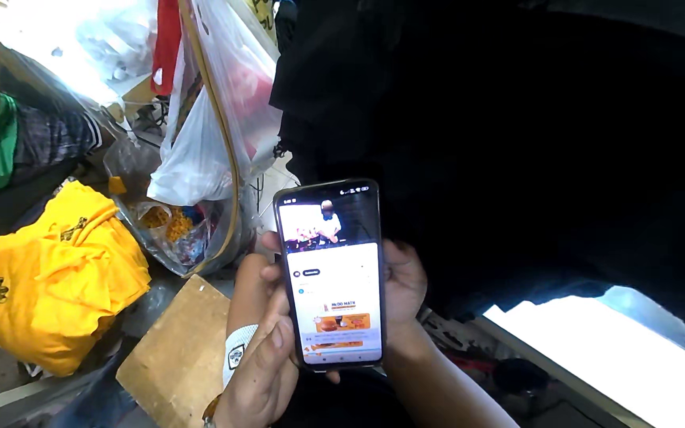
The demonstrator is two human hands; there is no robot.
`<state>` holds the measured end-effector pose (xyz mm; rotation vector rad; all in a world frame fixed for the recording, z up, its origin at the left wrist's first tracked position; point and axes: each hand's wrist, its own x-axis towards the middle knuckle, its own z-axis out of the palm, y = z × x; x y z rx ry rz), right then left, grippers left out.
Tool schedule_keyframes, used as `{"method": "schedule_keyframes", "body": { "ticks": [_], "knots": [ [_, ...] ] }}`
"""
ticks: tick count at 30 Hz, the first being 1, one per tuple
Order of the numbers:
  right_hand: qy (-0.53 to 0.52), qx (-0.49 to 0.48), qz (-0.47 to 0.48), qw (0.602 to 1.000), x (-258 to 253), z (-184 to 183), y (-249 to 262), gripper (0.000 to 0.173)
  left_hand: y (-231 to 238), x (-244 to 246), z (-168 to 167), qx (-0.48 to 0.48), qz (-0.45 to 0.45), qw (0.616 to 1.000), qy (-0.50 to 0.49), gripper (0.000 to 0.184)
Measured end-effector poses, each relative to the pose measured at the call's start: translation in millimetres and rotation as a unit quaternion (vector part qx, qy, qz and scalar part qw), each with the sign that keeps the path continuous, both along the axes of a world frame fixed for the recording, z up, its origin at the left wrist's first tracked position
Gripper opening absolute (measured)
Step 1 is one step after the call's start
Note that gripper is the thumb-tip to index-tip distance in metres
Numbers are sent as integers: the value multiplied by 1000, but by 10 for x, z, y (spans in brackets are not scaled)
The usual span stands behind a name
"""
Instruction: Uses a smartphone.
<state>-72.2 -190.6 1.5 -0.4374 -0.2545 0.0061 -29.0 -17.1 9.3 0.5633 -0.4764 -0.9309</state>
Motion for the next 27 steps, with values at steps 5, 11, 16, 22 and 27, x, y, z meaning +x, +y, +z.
{"method": "schedule_keyframes", "body": {
  "ticks": [5, 11, 16, 22, 27],
  "knots": [
    [-8, 22, 11, 1000, 8, -21, -6, 62, 3, 0, -1, -5, -5, 1000, -5, 71],
    [-4, 24, 18, 1000, 20, 6, 11, 65, 6, -3, 4, 3, 3, 1000, -19, 70],
    [-8, 51, 37, 998, 133, 135, 39, 66, 12, 7, -8, 16, 2, 999, -42, 68],
    [-5, 39, 18, 999, 150, 135, 36, 68, 19, 22, 13, 21, 4, 999, -44, 70],
    [31, 18, 23, 999, 80, 115, 34, 68, 22, 30, -1, 17, 4, 999, -41, 65]
  ]
}}
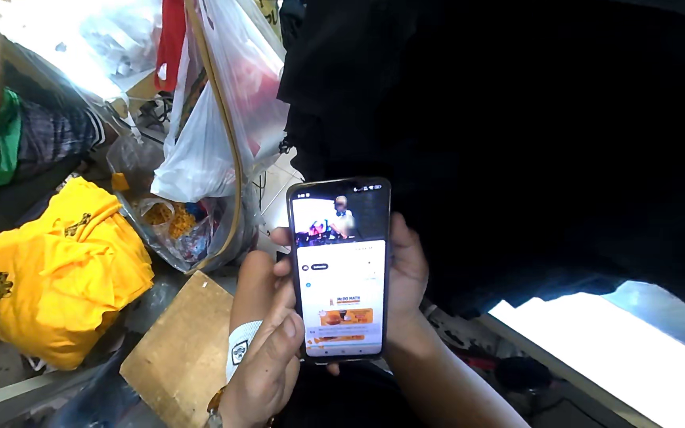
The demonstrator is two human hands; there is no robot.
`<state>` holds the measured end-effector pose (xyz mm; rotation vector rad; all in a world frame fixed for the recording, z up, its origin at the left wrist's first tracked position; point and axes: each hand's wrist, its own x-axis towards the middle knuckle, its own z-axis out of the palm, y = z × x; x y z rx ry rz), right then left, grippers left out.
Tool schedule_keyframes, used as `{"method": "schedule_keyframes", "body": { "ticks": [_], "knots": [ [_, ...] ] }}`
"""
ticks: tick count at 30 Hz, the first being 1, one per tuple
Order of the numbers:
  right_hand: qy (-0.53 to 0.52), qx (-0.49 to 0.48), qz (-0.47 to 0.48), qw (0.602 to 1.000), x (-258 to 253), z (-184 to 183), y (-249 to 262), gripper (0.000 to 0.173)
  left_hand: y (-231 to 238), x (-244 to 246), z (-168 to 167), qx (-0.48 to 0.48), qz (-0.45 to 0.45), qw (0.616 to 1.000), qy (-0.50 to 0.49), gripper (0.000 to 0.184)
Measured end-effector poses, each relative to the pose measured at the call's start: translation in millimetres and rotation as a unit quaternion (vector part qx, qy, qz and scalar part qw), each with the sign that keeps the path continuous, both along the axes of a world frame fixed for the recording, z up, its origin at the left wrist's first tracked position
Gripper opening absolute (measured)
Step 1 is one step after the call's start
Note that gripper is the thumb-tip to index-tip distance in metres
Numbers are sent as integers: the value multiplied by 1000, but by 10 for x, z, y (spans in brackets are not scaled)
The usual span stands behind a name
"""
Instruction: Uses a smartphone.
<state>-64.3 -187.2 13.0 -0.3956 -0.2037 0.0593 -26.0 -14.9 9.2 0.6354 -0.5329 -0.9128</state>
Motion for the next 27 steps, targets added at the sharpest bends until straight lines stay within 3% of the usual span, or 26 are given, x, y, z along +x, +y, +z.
{"method": "schedule_keyframes", "body": {
  "ticks": [27],
  "knots": [
    [-2, 5, -14, 1000, -27, -29, 8, 62, -10, -14, 8, 12, 7, 1000, -6, 62]
  ]
}}
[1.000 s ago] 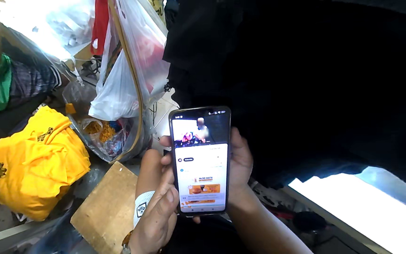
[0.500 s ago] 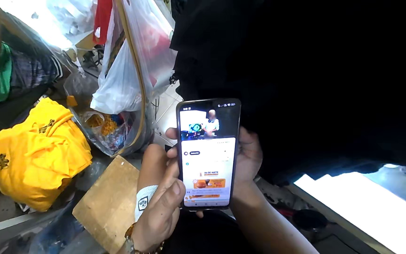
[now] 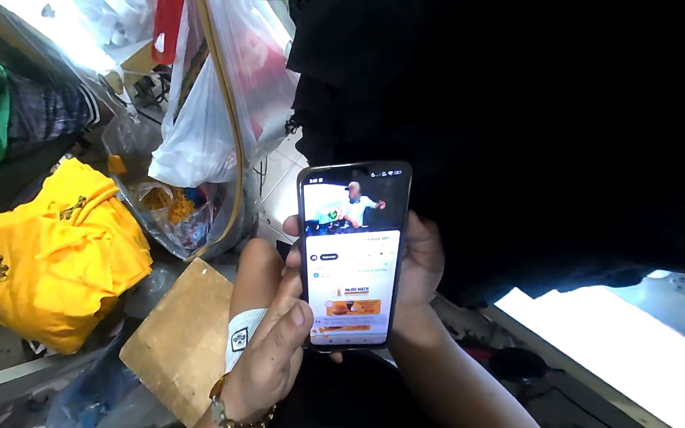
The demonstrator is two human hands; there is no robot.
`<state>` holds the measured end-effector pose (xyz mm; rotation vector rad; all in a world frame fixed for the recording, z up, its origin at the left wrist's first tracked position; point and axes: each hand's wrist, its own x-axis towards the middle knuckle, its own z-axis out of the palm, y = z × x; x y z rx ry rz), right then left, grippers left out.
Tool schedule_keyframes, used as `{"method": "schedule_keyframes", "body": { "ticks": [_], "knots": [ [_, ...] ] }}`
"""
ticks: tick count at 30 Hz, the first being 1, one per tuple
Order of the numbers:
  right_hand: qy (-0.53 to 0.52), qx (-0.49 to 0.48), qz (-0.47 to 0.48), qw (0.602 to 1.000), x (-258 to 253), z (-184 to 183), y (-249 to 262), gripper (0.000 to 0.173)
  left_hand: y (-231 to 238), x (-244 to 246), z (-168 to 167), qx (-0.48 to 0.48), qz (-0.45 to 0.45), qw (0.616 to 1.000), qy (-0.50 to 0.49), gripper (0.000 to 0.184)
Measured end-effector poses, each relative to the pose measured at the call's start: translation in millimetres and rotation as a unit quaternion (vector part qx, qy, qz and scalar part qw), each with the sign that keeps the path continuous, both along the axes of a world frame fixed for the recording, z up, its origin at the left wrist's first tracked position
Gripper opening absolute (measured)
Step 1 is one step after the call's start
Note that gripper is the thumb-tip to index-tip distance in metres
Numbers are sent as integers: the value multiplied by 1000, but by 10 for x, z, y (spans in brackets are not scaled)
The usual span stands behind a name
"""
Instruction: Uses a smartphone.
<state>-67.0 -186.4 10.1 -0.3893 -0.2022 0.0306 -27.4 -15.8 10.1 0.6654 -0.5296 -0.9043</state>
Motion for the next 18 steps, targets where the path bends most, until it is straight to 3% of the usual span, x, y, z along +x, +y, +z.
{"method": "schedule_keyframes", "body": {
  "ticks": [18],
  "knots": [
    [-5, 51, 10, 999, 88, -43, -6, 61, 16, 2, -60, 2, -7, 1000, -1, 62]
  ]
}}
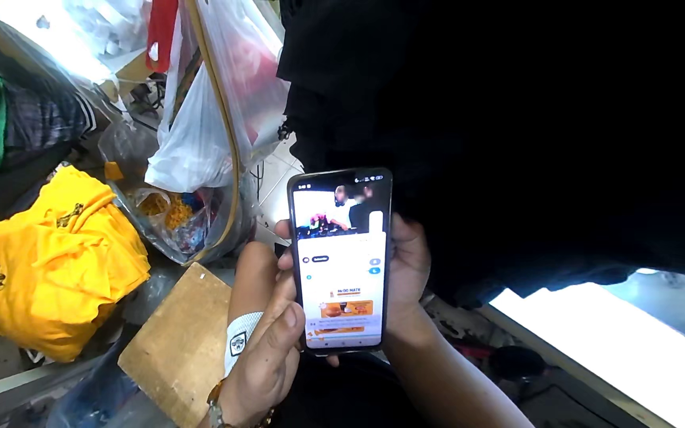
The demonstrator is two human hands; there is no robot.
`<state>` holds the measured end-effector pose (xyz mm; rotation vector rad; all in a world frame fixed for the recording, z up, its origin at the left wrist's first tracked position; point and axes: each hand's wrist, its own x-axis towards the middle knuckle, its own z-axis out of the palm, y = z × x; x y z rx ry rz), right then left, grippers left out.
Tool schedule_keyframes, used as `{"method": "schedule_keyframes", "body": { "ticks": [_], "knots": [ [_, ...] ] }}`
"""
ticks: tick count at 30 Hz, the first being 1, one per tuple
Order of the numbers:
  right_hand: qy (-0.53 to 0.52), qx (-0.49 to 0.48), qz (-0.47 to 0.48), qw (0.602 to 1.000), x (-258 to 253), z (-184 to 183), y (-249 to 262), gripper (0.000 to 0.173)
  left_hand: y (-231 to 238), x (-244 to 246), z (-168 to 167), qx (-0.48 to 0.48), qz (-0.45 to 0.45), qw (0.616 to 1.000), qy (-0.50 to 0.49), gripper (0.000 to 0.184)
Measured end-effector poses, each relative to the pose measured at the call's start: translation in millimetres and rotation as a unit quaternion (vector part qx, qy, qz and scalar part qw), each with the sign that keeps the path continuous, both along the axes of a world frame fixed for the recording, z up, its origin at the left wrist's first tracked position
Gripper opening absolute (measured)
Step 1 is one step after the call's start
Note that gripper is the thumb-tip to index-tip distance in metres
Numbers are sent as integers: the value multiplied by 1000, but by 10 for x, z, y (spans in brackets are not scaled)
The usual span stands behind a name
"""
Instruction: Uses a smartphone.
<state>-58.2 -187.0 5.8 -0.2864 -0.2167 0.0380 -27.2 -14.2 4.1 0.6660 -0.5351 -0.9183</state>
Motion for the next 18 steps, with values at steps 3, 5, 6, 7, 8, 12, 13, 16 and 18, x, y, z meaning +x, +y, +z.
{"method": "schedule_keyframes", "body": {
  "ticks": [3, 5, 6, 7, 8, 12, 13, 16, 18],
  "knots": [
    [-1, 2, 2, 1000, 5, -3, 0, 61, -1, 6, 3, -2, -2, 1000, 0, 62],
    [-1, -7, -4, 1000, 4, 1, -2, 60, -7, 2, 10, -3, 0, 1000, 1, 61],
    [1, -11, -8, 1000, 4, 4, -2, 60, -7, 0, 10, -2, 1, 1000, 2, 60],
    [1, -14, -11, 1000, 4, 5, -1, 60, -7, -2, 10, -2, 1, 1000, 1, 61],
    [0, -14, -11, 1000, 5, 6, 0, 60, -6, -5, 8, -2, 2, 1000, 3, 61],
    [1, -16, -12, 1000, -2, 8, 2, 60, -17, -6, 30, 2, 3, 1000, 15, 61],
    [2, -14, -10, 1000, 0, 6, 2, 61, -15, -5, 34, 3, 2, 1000, 18, 62],
    [3, -9, -2, 1000, 2, 13, 4, 61, -15, -1, 41, 1, 1, 1000, 16, 63],
    [1, -8, -5, 1000, 7, 17, 2, 60, -10, 0, 38, 0, 1, 1000, 13, 61]
  ]
}}
